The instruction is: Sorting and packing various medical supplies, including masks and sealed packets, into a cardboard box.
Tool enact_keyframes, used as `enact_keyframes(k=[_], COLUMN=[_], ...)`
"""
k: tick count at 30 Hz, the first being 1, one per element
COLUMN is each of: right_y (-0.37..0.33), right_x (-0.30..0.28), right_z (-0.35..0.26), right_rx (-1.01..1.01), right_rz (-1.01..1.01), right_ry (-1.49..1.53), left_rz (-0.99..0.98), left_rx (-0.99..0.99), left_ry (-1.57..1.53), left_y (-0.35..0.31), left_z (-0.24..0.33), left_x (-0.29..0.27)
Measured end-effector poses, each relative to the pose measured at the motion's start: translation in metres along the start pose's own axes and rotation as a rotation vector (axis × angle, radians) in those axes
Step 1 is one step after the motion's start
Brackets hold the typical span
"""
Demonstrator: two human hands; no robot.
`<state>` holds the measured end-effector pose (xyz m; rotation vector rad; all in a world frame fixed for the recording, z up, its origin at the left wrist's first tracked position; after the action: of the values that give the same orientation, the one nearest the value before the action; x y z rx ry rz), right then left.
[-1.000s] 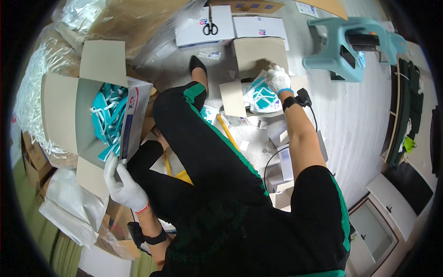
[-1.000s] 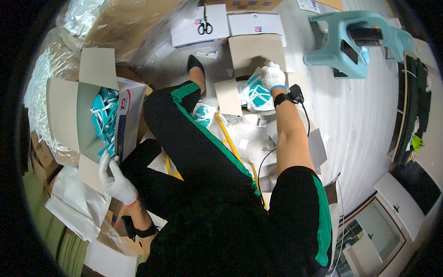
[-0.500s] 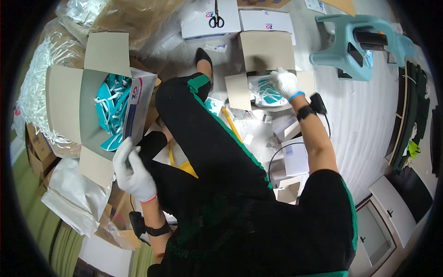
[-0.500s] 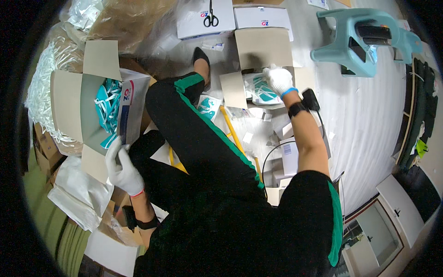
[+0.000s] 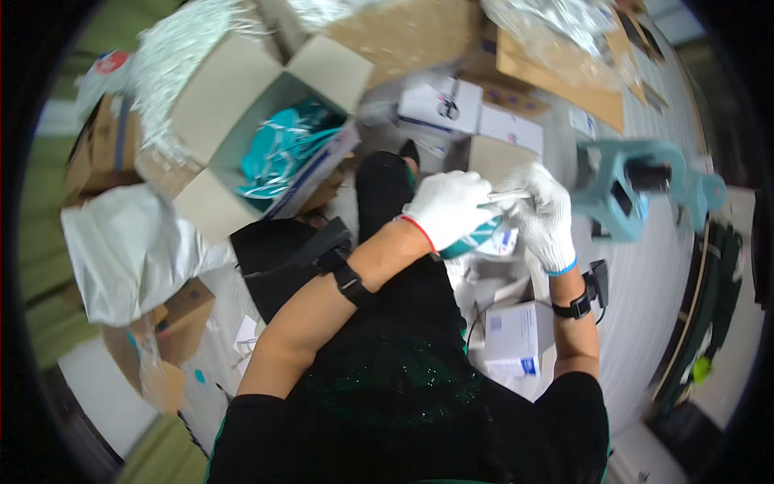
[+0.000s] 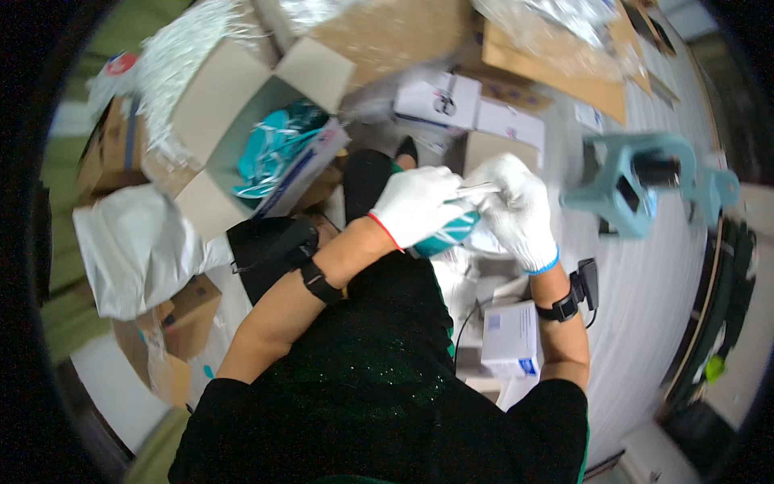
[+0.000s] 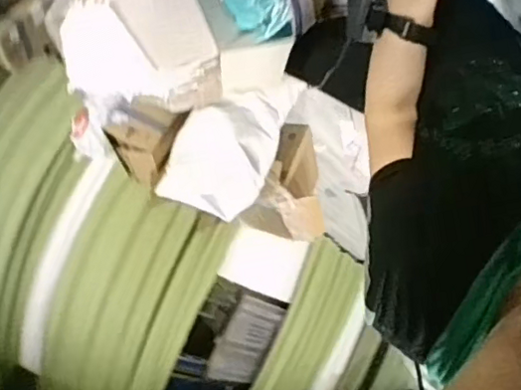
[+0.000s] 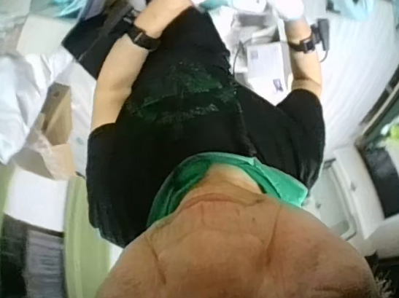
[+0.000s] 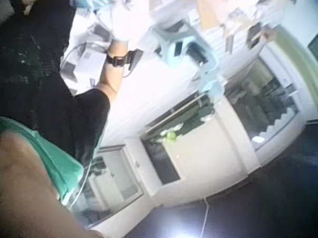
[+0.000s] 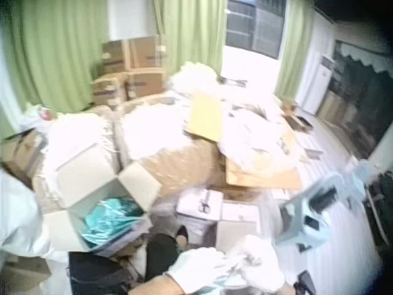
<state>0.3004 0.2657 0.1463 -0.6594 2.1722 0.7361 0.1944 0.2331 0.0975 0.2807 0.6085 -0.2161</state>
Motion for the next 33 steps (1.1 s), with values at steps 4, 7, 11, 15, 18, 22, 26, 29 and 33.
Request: enact_keyframes(k=[4, 7, 11, 15, 18, 22, 26, 29, 33], right_y=[0.003, 0.034, 0.095, 0.139, 0.156, 0.176, 0.186, 0.180, 0.169], right_x=[0.064, 0.073, 0.109, 0.144, 0.178, 0.214, 0.226, 0.214, 0.216], right_z=[0.012, -0.016, -0.036, -0.053, -0.061, -0.047, -0.058, -0.104, -0.152], right_rx=[0.543, 0.364, 0.395, 0.510, 0.759, 0.945, 0.882, 0.697, 0.628], right_rz=[-0.170, -0.092, -0.009, 0.187, 0.092, 0.012, 0.087, -0.016, 0.003], right_ry=[0.455, 0.284, 0.419, 0.870, 0.969, 1.549, 1.659, 1.574, 1.408], left_rz=[0.036, 0.130, 0.399, 0.525, 0.618, 0.795, 1.025, 1.060, 1.107], left_rx=[-0.158, -0.254, -0.194, -0.045, 0.039, 0.157, -0.032, -0.278, -0.624], left_ry=[0.025, 0.093, 0.372, 0.626, 0.682, 0.606, 0.304, 0.022, -0.015], left_y=[-0.033, -0.048, -0.056, -0.067, -0.092, -0.138, -0.189, -0.219, -0.224], left_z=[-0.022, -0.046, -0.049, -0.024, -0.017, 0.016, -0.011, -0.067, -0.108], left_x=[-0.020, -0.043, -0.105, -0.156, -0.174, -0.191, -0.216, -0.241, -0.249])
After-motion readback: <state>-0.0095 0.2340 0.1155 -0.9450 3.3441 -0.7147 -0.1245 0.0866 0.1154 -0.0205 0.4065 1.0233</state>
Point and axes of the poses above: each hand's wrist, its own y-axis towards the middle knuckle, its own x-axis out of the palm, z = x × y, the point moved 9 cm from there along y, towards the middle knuckle, and after that the axes turned 12 degrees about -y, right-handed, at the moved point
